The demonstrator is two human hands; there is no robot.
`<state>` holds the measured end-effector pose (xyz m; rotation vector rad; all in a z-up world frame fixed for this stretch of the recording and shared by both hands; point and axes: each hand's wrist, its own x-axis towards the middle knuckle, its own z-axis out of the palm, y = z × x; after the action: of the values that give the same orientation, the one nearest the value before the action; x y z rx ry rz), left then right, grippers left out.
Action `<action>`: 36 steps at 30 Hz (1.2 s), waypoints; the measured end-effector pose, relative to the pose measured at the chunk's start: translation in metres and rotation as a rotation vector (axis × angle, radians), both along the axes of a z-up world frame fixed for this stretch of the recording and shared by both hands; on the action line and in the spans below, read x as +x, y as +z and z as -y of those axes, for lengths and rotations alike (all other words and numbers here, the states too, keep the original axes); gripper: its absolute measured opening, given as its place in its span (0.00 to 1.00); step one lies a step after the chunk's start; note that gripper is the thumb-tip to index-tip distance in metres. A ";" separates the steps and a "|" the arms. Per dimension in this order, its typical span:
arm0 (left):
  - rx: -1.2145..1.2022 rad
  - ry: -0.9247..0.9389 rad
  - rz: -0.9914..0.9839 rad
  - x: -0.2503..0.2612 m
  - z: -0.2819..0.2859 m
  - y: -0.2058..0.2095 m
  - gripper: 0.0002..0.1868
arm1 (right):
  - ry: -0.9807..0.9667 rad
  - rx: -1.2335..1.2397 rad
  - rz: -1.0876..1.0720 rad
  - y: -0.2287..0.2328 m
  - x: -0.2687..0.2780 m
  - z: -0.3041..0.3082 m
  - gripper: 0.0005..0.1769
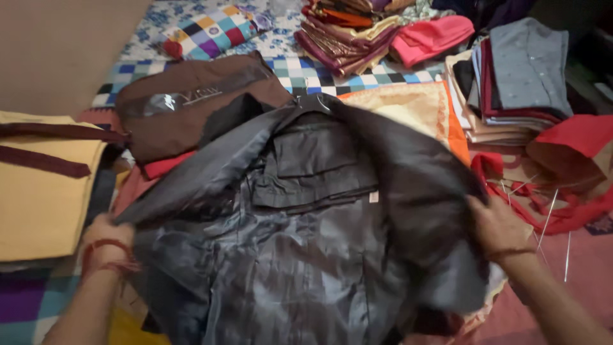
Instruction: The person unpacks several garments from plastic garment bags on a bed. They remove a black blazer, a dark suit jacket, and a red garment, placing each on a hanger and laying them flat on the bed.
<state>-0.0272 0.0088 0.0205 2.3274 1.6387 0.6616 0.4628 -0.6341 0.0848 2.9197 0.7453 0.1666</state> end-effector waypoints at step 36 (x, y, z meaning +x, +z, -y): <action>0.057 -1.175 -0.935 0.331 0.041 -0.074 0.20 | 0.684 -0.132 -0.150 -0.081 -0.001 -0.335 0.08</action>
<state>0.3035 -0.0325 -0.0532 3.1777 0.0838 -0.7043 0.4622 -0.2996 0.0034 2.4547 1.6791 -0.0431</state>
